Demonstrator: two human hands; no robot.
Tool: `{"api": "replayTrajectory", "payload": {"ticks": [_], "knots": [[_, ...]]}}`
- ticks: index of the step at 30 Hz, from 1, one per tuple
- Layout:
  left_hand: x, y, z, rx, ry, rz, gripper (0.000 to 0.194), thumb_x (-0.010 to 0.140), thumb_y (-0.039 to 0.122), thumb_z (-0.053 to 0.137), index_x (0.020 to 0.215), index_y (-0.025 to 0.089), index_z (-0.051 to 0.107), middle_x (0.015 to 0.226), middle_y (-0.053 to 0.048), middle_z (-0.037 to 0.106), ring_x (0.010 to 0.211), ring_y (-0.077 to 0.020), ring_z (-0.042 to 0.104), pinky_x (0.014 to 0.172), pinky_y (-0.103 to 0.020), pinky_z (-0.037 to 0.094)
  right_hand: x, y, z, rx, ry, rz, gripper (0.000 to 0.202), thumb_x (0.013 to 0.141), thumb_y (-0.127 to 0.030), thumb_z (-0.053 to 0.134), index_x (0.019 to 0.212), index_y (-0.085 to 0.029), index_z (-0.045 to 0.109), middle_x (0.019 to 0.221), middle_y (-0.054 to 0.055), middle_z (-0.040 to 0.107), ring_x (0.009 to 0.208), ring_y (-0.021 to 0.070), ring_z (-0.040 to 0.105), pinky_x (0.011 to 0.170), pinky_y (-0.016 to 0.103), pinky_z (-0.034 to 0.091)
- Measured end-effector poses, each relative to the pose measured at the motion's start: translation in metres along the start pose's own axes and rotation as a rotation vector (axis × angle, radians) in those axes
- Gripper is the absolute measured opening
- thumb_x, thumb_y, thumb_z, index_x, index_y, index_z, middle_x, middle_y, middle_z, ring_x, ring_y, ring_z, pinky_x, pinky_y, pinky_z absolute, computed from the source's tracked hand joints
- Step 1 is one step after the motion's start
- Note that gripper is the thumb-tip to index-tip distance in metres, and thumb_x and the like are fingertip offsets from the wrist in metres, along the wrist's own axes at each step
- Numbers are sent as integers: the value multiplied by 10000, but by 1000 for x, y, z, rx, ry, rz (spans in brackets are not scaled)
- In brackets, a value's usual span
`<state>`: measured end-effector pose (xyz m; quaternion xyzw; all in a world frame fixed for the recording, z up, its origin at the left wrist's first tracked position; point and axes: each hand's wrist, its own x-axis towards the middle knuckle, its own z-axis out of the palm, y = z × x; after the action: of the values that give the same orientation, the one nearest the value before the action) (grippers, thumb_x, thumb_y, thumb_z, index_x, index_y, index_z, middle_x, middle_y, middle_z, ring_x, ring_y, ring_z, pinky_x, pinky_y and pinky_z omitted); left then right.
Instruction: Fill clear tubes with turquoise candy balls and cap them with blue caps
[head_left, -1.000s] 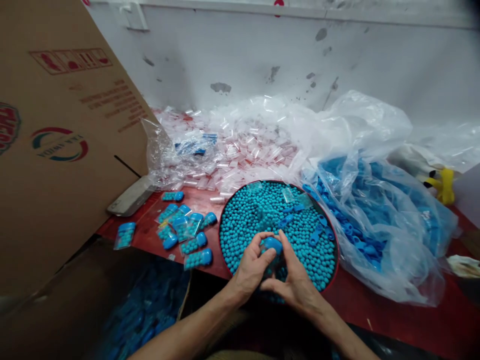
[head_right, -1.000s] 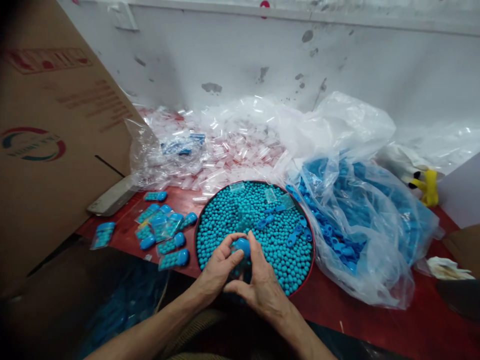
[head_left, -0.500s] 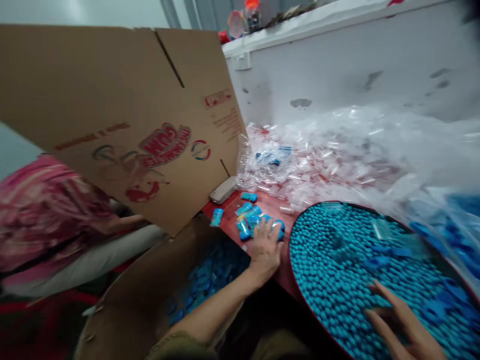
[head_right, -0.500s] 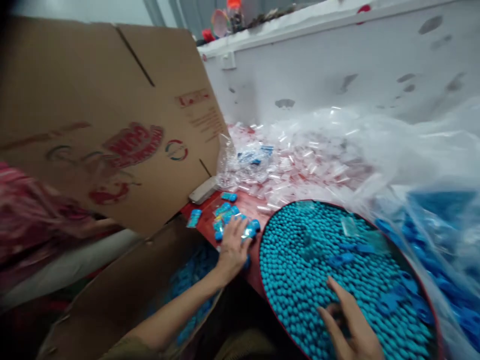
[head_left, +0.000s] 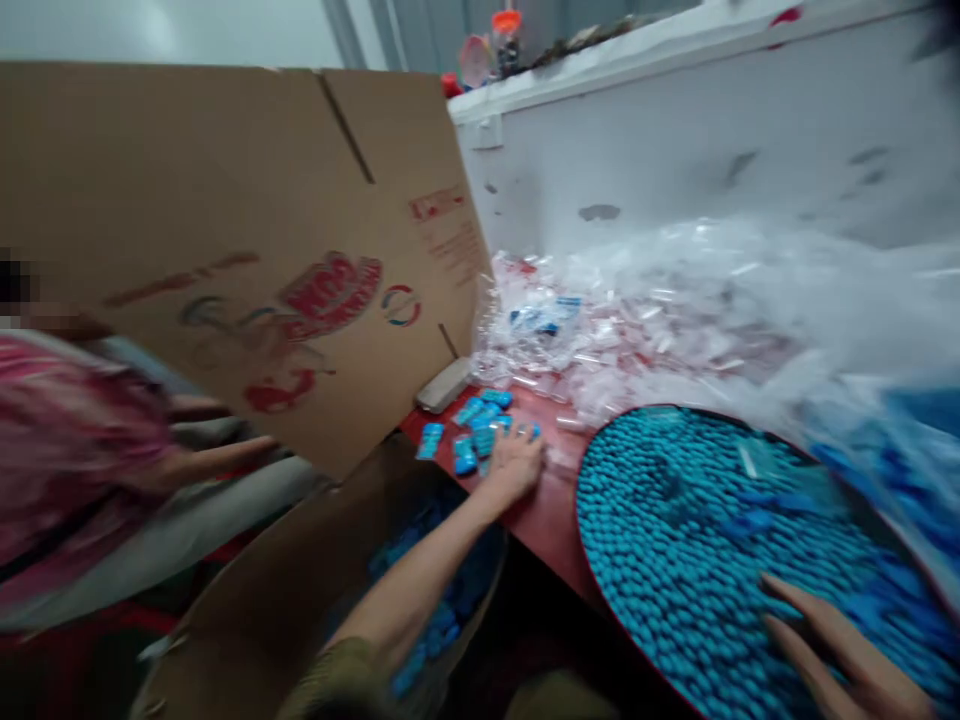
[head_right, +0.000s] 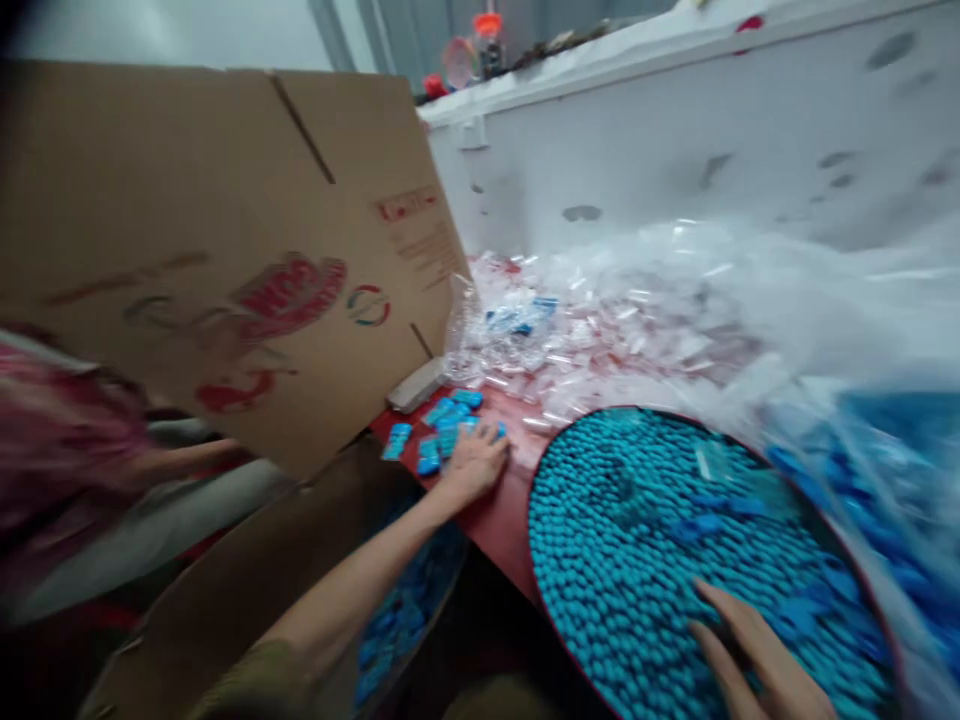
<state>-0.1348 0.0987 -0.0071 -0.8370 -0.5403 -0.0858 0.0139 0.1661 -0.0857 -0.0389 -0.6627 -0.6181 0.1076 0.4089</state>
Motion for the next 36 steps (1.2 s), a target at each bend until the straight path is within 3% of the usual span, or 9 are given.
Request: {"api": "replayTrajectory", "payload": {"ticks": [2,4,8,13,17,22,29,33,36], "knots": [[1,-8,-3,-23,46,-12,305,787,122,341,986,159,570,1165,-153,482,1131,-329,344,901,-575,184,4,-8,-10,-34,9,13,314,735,-409,502,982,-227,568,962,53,627,877,238,589,790,374,483],[3,-7,-4,5,192,-70,335,778,105,343,1029,177,554,1187,-130,475,1150,-324,329,916,-533,203,13,-16,-14,-68,5,5,274,783,-342,454,999,-208,557,1001,58,610,931,219,569,843,370,455],[1,35,-11,-279,260,53,302,826,210,337,1046,175,541,969,-93,600,900,-220,525,815,-361,374,44,-30,-10,-118,-37,-35,234,823,-252,402,988,-204,561,1010,69,590,952,202,550,850,368,440],[7,115,-16,-599,75,193,273,814,231,387,1056,188,505,963,-58,604,844,-161,557,756,-270,407,82,-40,6,-243,-205,-29,290,808,-179,403,1077,-185,512,1049,79,563,948,195,545,813,332,441],[18,145,3,-603,-128,119,281,723,270,532,990,191,497,850,-39,607,764,-175,568,667,-262,398,94,-40,20,-387,-235,48,309,800,-150,406,1097,-154,490,1043,97,564,947,196,538,803,305,424],[26,147,19,-641,-180,120,162,718,255,522,871,201,521,724,-8,583,682,-153,543,618,-235,365,87,-47,28,-494,-313,24,277,820,-147,394,1070,-207,498,977,58,563,929,161,512,766,240,393],[18,137,4,-876,-255,255,103,750,239,429,821,187,483,720,13,533,687,-133,503,659,-233,367,68,-57,9,-497,-350,-26,181,853,-160,349,891,-203,520,860,29,540,784,132,510,629,202,355],[7,141,2,-1046,-377,271,129,737,212,436,849,178,491,777,6,545,751,-134,500,706,-242,370,51,-54,6,-467,-361,-38,198,846,-138,340,939,-201,503,833,18,532,706,116,501,568,200,321],[3,143,3,-1221,-566,217,129,716,221,466,829,161,488,710,20,527,665,-106,489,618,-210,384,47,-49,-3,-436,-455,-37,162,817,-143,382,865,-199,527,764,0,538,670,110,495,552,201,303]]}}
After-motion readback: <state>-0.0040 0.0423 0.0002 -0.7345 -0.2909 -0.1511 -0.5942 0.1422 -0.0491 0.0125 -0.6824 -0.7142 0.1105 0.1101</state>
